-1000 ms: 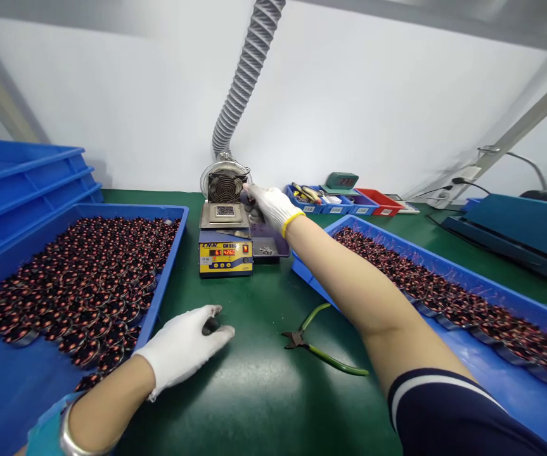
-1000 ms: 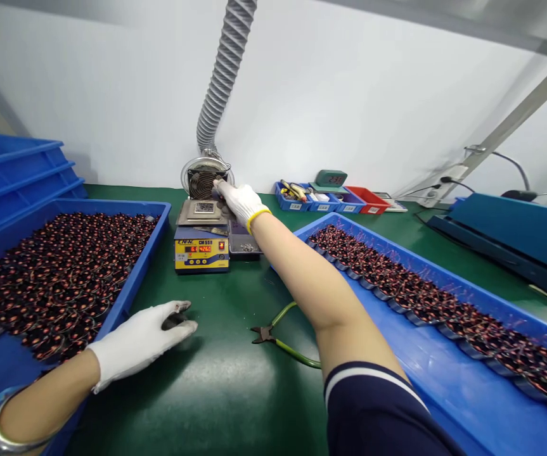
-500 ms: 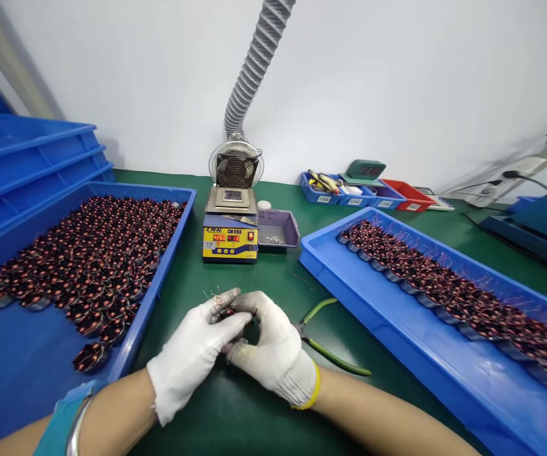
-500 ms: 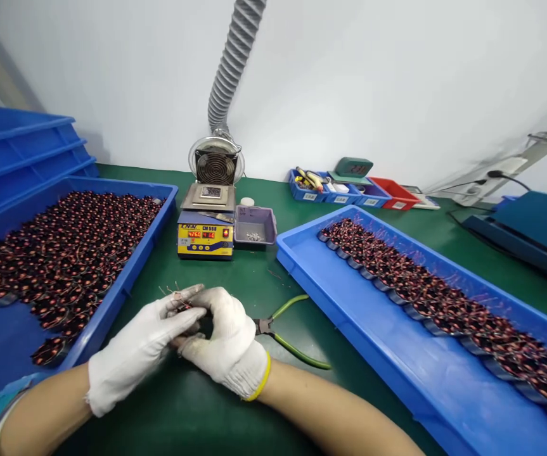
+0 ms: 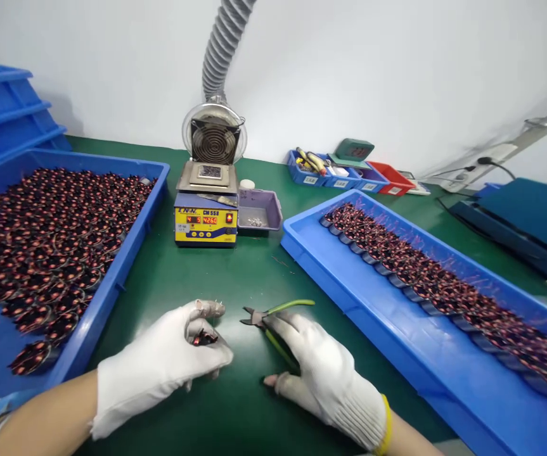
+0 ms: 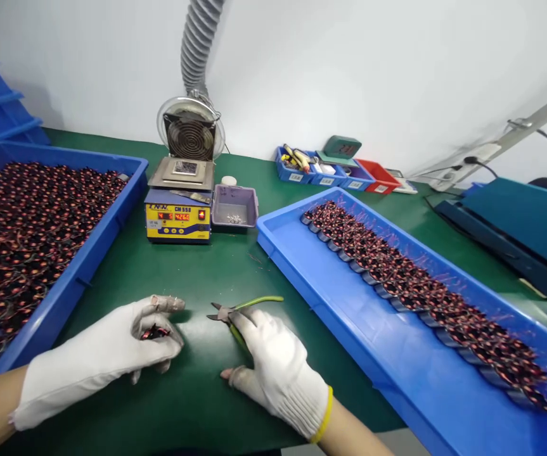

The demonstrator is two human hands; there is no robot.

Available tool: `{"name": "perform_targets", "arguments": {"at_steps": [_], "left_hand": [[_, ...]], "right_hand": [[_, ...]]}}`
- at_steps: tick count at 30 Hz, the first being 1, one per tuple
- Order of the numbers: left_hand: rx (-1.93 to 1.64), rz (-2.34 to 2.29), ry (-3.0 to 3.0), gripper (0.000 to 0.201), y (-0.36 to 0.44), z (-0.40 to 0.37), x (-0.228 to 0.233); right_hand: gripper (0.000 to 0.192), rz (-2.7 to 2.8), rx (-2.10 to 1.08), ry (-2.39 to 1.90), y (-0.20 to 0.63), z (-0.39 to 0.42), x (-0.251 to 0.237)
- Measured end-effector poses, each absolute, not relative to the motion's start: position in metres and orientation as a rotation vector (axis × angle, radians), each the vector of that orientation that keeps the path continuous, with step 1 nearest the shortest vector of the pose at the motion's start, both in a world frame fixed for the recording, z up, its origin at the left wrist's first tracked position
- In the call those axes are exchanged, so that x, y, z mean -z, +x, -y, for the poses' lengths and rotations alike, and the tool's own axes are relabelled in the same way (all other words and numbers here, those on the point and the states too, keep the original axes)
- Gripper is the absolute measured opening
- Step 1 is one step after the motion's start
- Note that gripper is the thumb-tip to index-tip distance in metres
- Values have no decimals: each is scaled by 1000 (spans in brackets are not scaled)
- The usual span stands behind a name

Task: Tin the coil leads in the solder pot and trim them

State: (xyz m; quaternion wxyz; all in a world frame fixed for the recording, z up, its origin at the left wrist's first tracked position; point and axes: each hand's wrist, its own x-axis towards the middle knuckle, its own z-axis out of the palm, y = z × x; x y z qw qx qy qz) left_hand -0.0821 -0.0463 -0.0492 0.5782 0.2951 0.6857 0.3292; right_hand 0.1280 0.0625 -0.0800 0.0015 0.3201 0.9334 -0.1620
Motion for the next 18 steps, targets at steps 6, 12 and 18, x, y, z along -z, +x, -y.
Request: {"name": "perform_targets", "arguments": {"at_steps": [6, 12, 18], "left_hand": [[-658, -1627, 724, 56, -84, 48, 49], [-593, -1642, 738, 55, -82, 50, 51], [-420, -1602, 759, 53, -81, 56, 54]], "right_hand": [[116, -2915, 364, 1062, 119, -70, 89], [74, -2964, 231, 830, 126, -63, 86], [47, -2823, -73, 781, 119, -64, 80]]}}
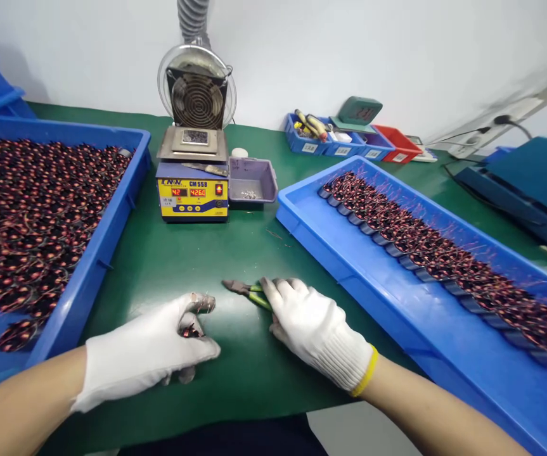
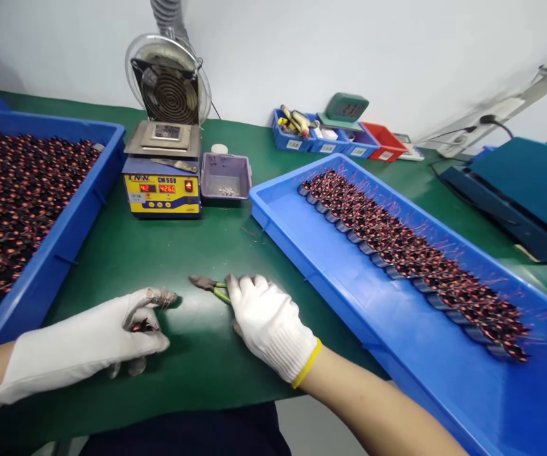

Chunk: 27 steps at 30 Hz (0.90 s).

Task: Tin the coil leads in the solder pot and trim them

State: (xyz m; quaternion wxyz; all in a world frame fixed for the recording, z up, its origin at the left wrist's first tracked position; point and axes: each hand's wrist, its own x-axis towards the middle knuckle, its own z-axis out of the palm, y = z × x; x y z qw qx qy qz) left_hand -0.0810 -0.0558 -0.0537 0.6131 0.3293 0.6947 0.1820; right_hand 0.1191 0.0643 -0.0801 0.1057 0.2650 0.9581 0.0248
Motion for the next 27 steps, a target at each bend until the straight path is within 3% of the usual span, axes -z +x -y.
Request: {"name": "perform_targets", "arguments": {"at_steps": [2, 4, 9, 13, 15, 27], "left_hand": [[-395, -1588, 783, 55, -82, 57, 55], [-379, -1577, 797, 56, -82, 57, 55], [-338, -1555, 772, 53, -83, 57, 55], [-341, -1519, 768, 51, -84, 57, 56], [-330, -1506, 766, 51, -84, 57, 55], [-187, -1447, 844, 38, -85, 55, 47]], "right_hand": [[35, -2765, -78, 850, 112, -68, 81], [36, -2857, 65, 807, 104, -75, 83], [65, -3023, 735, 628, 90, -96, 84], [68, -2489, 1487, 543, 97, -104, 68], [69, -2191, 1692, 410, 103, -105, 61], [69, -1913, 1576, 402, 105, -110, 56]]}}
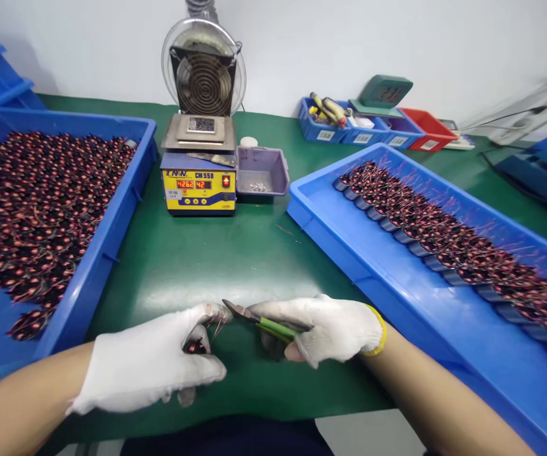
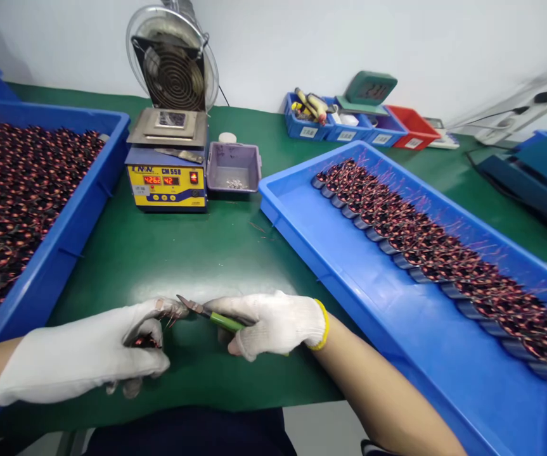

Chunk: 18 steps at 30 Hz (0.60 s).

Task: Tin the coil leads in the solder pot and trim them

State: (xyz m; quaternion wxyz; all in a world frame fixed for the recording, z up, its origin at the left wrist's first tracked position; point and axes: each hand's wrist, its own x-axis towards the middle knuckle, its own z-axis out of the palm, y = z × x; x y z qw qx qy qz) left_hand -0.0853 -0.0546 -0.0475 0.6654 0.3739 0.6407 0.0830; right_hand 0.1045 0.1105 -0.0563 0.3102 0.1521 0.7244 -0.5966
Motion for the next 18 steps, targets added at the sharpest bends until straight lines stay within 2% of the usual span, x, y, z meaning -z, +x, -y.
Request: {"name": "perform_targets", "arguments": {"at_steps": [5, 11, 18], "left_hand": [[-190, -1420, 865, 49, -86, 55, 47], [-193, -1416, 834, 55, -83, 53, 43], [-195, -1404, 814, 52, -82, 54, 41]], "right_hand": [[73, -1923, 1509, 483, 104, -107, 56], [77, -1902, 1578, 427, 105, -107, 60], [73, -1854, 1711, 328, 106, -108, 62]]}}
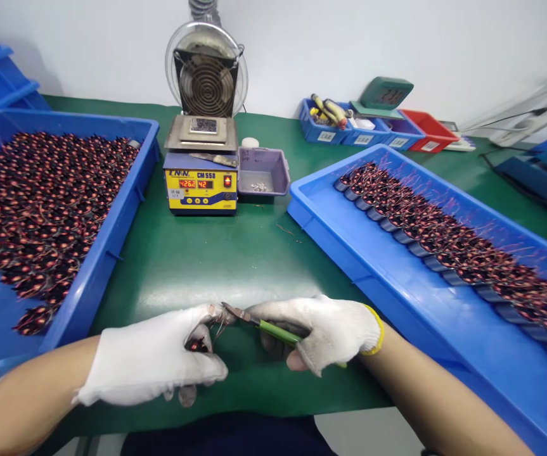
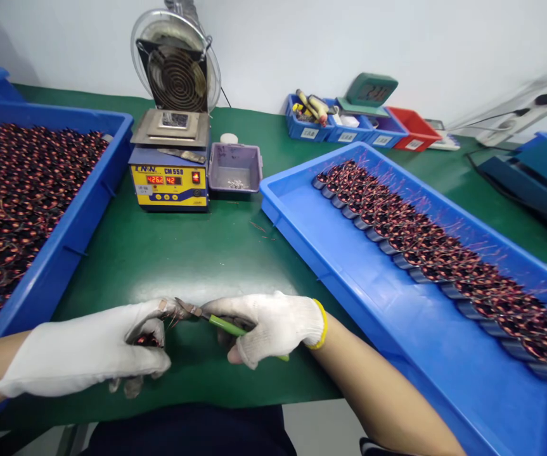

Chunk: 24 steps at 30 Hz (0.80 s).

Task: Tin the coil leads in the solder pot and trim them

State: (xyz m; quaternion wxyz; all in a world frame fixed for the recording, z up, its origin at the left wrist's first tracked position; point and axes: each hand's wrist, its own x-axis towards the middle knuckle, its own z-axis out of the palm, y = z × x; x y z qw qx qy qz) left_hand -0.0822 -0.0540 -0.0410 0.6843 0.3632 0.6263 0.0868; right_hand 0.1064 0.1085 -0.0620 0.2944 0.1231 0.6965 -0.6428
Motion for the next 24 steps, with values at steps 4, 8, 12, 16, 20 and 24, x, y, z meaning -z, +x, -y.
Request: {"name": "perform_targets", "arguments": {"at_steps": [4, 8, 12, 16, 20, 24], "left_hand": [[-191, -1400, 815, 50, -82, 53, 40], [-201, -1393, 817, 51, -82, 52, 40], [-211, -1392, 830, 51, -82, 52, 41], [-223, -1389, 837, 51, -83, 53, 42], [-224, -1391, 828, 50, -84, 53, 43], [-233, -1392, 838, 49, -84, 54, 42]], "right_hand": [[75, -1828, 1797, 247, 108, -110, 67], [77, -1847, 1808, 242, 110, -109, 71], [79, -1824, 1801, 278, 108, -108, 68], [77, -1825, 1722, 342, 104, -107, 63], [59, -1875, 1655, 365, 101, -106, 60], [53, -1903, 1626, 372, 102, -106, 60]]}}
